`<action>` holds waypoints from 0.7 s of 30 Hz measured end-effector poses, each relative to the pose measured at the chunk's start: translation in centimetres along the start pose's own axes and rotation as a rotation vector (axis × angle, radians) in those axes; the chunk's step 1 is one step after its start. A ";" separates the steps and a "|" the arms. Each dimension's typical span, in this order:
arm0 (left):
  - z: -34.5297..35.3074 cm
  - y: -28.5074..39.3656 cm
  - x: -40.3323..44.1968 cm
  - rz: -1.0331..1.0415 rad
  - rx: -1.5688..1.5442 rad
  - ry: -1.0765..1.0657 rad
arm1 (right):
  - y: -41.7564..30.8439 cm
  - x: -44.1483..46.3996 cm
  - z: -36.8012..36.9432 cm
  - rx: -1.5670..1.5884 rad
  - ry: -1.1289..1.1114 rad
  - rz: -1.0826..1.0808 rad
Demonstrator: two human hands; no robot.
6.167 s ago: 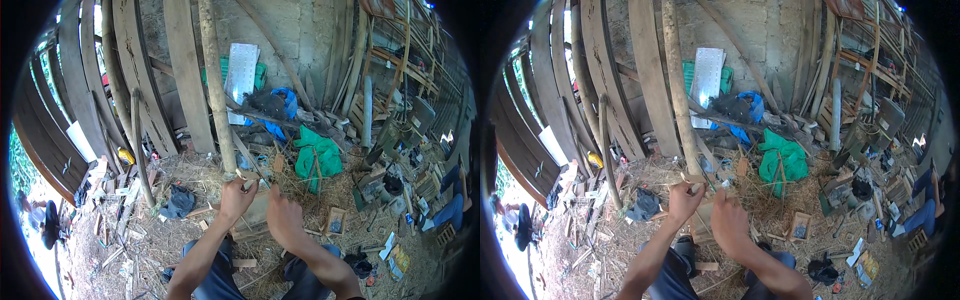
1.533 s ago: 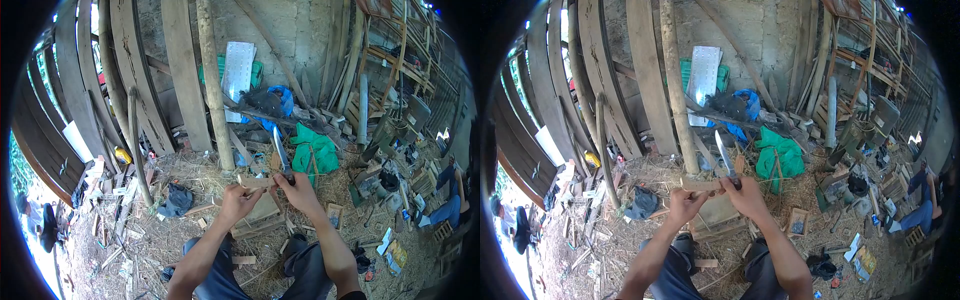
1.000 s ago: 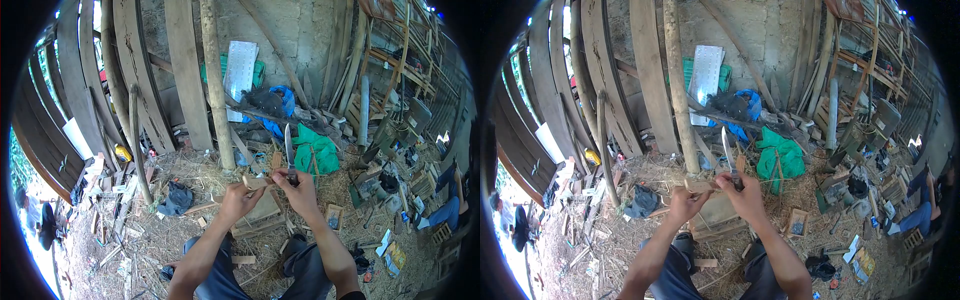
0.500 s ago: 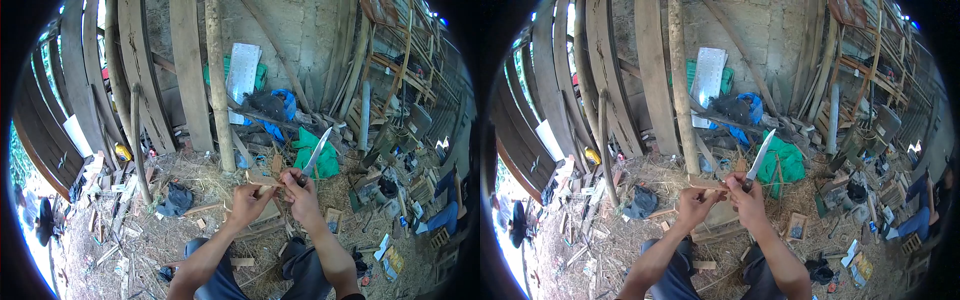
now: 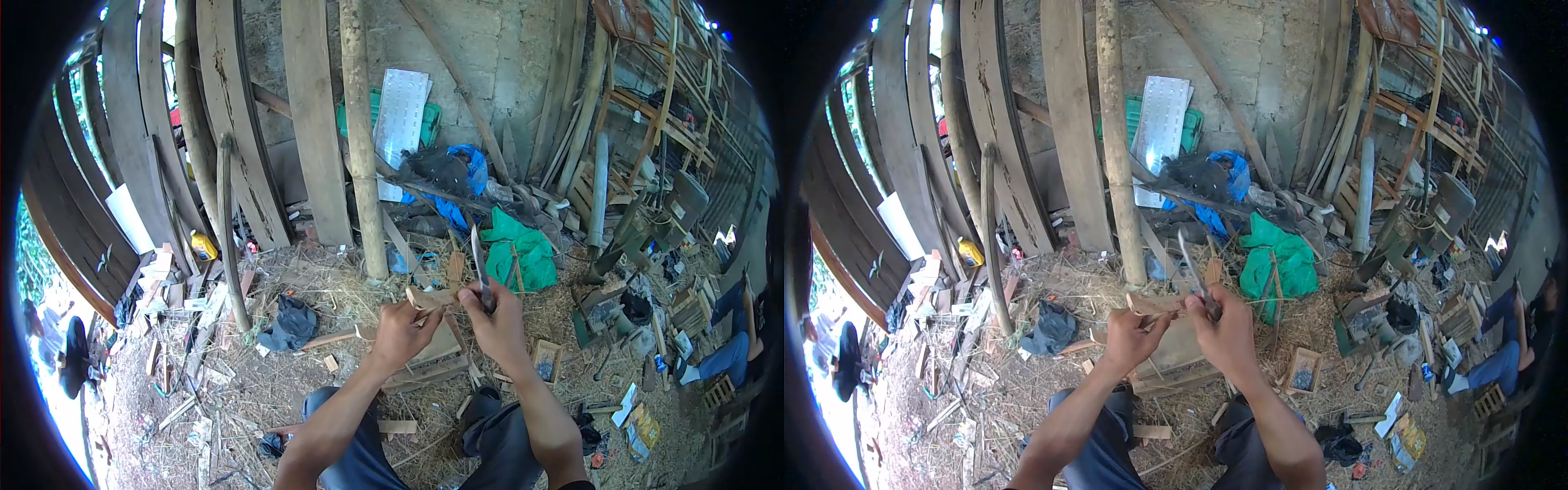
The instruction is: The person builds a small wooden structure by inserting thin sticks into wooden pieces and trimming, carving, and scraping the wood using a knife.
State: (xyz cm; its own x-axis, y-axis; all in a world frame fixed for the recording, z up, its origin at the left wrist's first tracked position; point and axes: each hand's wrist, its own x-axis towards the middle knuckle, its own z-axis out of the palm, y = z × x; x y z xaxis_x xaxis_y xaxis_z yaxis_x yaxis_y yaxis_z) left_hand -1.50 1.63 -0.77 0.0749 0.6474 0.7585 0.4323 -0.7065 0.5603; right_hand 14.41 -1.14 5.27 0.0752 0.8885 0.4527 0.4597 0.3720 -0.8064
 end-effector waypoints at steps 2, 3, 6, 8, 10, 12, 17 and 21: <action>0.1 0.2 -0.1 -0.022 0.010 -0.010 | -0.1 -0.2 -0.3 -0.033 -0.036 0.071; 0.2 0.3 -0.1 -0.043 0.020 -0.017 | -0.2 -0.2 -0.4 -0.079 -0.046 0.010; 0.4 0.6 0.1 -0.167 0.048 -0.010 | 0.1 -0.2 0.3 -0.087 -0.028 -0.160; 0.4 0.4 0.4 -0.211 0.076 -0.019 | 0.5 -0.1 0.6 -0.048 0.009 -0.271; 0.1 -0.1 0.8 -0.262 0.103 -0.036 | 0.9 -0.4 0.5 0.077 -0.117 -0.213; -0.6 -1.2 2.0 -0.348 -0.073 0.150 | -1.4 -0.7 -0.4 0.074 -0.121 -0.148; -1.2 -1.3 0.6 -0.209 -0.089 0.079 | 0.9 0.2 -1.3 -0.169 -0.120 0.144; -1.5 -0.4 0.5 -0.037 0.030 0.060 | 0.4 -1.1 -0.3 -0.362 -0.067 -0.063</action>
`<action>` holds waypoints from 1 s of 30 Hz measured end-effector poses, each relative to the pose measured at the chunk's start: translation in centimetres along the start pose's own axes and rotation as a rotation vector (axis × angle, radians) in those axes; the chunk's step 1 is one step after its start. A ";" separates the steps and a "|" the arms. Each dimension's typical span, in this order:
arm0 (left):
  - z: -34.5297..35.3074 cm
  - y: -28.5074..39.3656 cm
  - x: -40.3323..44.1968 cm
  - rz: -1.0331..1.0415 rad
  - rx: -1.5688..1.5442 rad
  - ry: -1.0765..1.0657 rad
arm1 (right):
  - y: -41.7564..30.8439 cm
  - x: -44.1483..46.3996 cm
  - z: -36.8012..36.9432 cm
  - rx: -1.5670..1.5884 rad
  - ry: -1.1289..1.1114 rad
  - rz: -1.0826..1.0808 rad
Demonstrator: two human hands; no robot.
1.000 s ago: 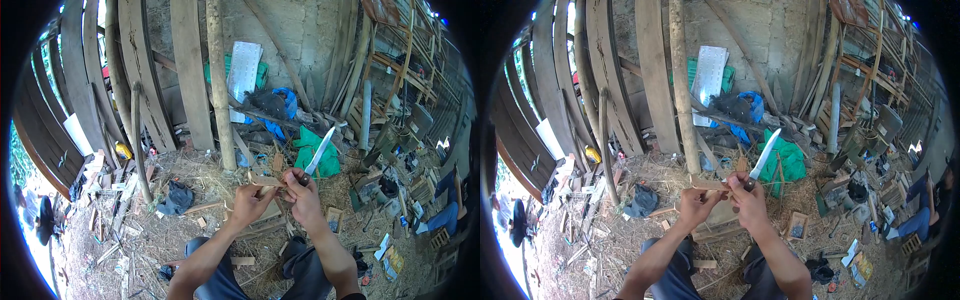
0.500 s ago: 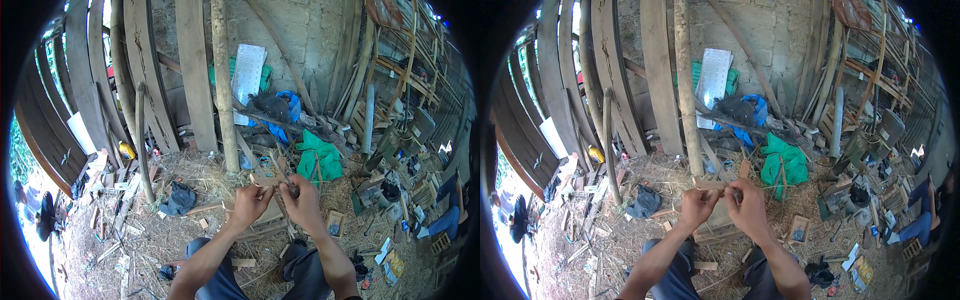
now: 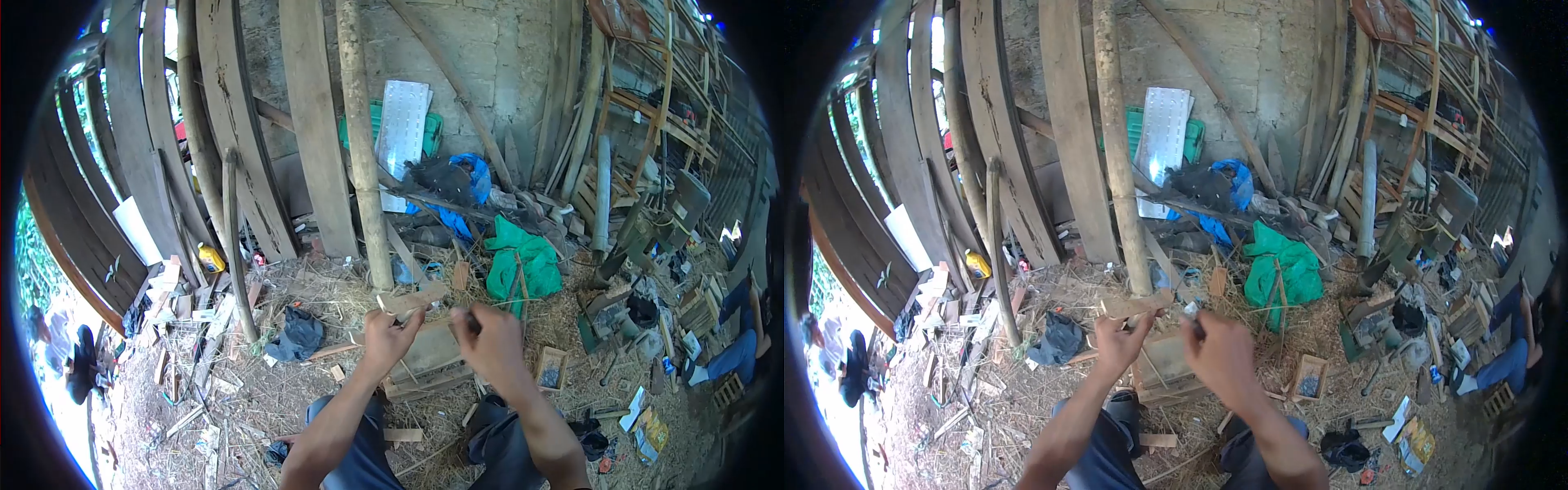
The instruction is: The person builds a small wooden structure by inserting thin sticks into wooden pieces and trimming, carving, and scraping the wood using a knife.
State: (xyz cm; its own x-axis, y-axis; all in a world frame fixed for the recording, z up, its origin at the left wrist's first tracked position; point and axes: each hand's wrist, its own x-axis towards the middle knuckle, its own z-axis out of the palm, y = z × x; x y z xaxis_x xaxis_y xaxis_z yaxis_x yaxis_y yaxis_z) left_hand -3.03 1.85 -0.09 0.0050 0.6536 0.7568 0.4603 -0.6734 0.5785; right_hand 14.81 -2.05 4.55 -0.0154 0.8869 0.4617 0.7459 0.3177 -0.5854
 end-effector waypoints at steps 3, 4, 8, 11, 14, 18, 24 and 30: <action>0.6 -0.7 -0.7 0.130 0.058 0.030 | -1.5 -0.5 0.5 -0.123 -0.012 0.000; 0.6 -0.2 -0.8 0.129 0.057 0.020 | -1.6 -0.5 0.6 -0.233 -0.049 0.061; 1.1 1.1 -0.7 0.182 0.063 -0.041 | -0.3 0.0 1.5 -0.308 0.022 0.097; 1.3 0.9 -0.8 0.250 0.065 -0.002 | 0.4 0.5 1.4 -0.278 -0.079 0.132; 1.8 0.9 -1.0 0.271 0.072 0.027 | 1.2 0.7 1.7 -0.282 -0.094 0.160; 2.0 1.3 -0.8 0.189 0.023 0.043 | 2.3 1.5 2.4 -0.313 -0.053 0.133; 2.9 -0.2 -1.0 -0.054 -0.058 0.079 | 5.3 2.4 2.0 -0.364 -0.059 0.132; 2.8 -0.7 -0.1 -0.122 -0.039 0.084 | 4.8 1.7 2.7 -0.430 0.024 0.119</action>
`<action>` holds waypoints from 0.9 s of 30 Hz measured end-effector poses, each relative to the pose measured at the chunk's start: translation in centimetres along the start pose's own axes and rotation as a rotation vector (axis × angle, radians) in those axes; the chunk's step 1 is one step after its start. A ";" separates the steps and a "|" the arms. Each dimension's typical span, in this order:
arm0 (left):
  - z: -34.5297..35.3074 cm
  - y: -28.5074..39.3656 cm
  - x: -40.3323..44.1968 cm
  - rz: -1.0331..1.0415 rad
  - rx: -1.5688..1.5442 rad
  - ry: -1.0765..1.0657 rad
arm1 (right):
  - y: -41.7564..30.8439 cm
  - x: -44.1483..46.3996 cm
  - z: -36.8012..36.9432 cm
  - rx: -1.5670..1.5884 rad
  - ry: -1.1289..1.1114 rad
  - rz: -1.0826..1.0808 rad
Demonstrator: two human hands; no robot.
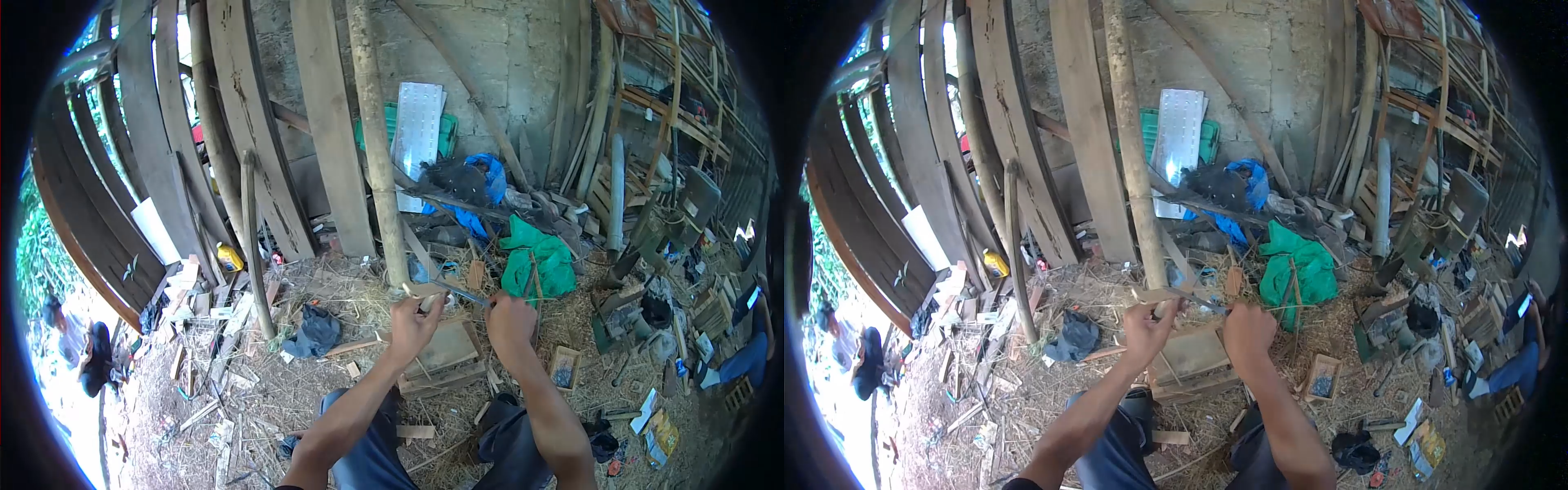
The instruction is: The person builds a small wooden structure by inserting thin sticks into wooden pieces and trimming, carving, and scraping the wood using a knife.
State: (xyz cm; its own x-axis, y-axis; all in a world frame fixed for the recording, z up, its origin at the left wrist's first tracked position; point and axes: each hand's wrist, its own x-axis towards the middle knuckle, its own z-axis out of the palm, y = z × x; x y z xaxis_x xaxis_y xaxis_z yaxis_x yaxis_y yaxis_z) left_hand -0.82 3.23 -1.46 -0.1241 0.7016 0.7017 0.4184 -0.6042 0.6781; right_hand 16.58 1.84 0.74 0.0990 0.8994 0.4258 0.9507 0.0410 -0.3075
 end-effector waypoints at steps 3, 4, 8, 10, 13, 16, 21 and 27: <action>0.0 -0.5 -0.8 0.035 0.100 -0.181 | -1.1 -0.5 -0.4 -0.023 0.023 -0.039; 0.3 -0.1 -1.0 0.034 0.090 -0.185 | -1.6 -0.5 -0.3 -0.026 0.025 -0.082; 0.3 1.5 -1.4 0.016 -0.051 -0.192 | 2.0 1.4 0.9 -0.104 -0.044 -0.066; -0.8 2.2 -0.5 0.062 -0.063 -0.130 | 3.7 1.6 1.5 -0.010 0.026 -0.018; -0.8 1.2 -0.6 0.109 -0.054 -0.139 | 3.1 1.8 -0.4 0.242 0.011 0.065; -0.8 1.7 -0.8 -0.114 -0.094 -0.145 | 0.7 0.7 -3.1 0.581 -0.056 0.031; -1.3 0.7 -0.1 0.059 0.025 -0.052 | -1.9 -0.8 -4.5 0.674 -0.010 -0.177; -1.0 0.2 -0.2 0.090 0.057 -0.010 | -2.6 -1.3 -3.4 0.453 0.086 -0.305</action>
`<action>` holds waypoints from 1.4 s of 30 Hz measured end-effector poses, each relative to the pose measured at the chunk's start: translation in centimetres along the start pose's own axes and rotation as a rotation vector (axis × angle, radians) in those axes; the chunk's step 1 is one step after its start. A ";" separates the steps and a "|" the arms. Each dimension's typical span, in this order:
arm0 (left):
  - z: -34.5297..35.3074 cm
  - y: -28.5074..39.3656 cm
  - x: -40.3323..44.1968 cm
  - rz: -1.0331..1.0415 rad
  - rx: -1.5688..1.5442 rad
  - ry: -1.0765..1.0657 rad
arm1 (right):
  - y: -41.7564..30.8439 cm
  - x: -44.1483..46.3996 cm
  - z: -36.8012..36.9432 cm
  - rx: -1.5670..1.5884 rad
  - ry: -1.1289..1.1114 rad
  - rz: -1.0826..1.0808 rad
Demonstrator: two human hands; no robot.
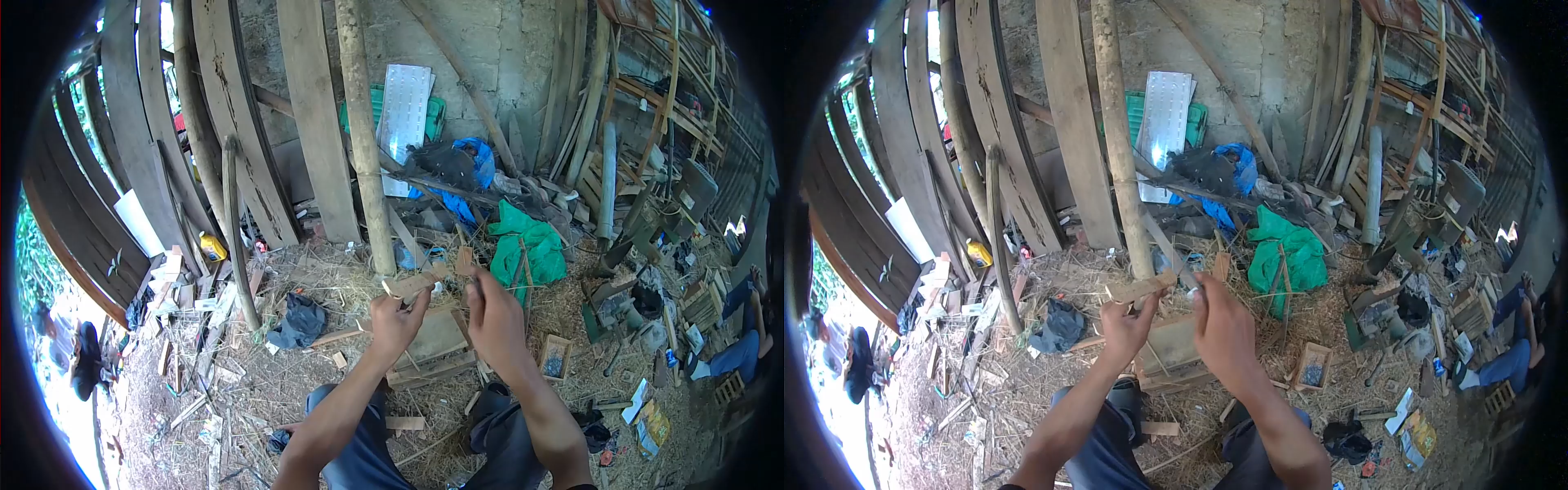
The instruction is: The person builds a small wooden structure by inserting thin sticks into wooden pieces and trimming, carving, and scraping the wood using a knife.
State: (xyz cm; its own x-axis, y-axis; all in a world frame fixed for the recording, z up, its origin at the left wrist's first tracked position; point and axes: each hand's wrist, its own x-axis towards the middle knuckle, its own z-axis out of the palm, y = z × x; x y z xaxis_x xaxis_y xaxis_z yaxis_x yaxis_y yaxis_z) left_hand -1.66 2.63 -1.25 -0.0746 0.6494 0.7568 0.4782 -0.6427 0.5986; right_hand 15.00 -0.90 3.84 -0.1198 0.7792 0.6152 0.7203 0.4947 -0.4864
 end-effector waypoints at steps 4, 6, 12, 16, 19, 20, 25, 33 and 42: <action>0.0 0.5 0.2 0.007 0.021 0.026 | 0.0 -0.2 -0.2 -0.074 -0.060 0.030; 0.1 0.4 0.2 0.002 0.032 0.022 | -0.1 -0.3 0.0 -0.086 -0.131 0.071; 0.0 0.3 0.2 0.021 0.022 0.029 | 0.4 -0.3 0.1 -0.167 -0.086 -0.004; -0.2 0.8 0.4 -0.067 -0.062 0.044 | 0.4 0.3 0.1 0.083 0.037 0.131; -0.2 0.6 0.5 -0.346 -0.407 -0.088 | 0.3 0.6 -0.1 0.260 -0.045 0.324; -0.1 0.7 0.6 -0.345 -0.407 -0.089 | 0.2 0.6 -0.2 0.250 -0.112 0.385; -0.4 1.3 1.5 -0.578 -0.871 -0.045 | 0.8 0.3 1.0 0.266 -0.077 0.278; -1.0 0.8 1.8 -0.667 -0.980 0.045 | 1.7 -0.2 2.7 0.367 -0.155 0.331; -1.2 -0.6 1.9 -0.741 -1.139 0.191 | 1.7 -0.3 2.6 0.539 -0.373 0.365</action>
State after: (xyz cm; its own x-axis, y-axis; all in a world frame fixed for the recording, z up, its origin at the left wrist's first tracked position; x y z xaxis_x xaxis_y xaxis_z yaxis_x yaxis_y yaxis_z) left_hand -3.13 3.74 0.15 -0.1584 0.9778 0.1370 -0.6956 -0.2090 0.6874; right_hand 14.46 0.68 1.24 -0.2298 0.9613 0.1520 0.3357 0.2249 -0.9147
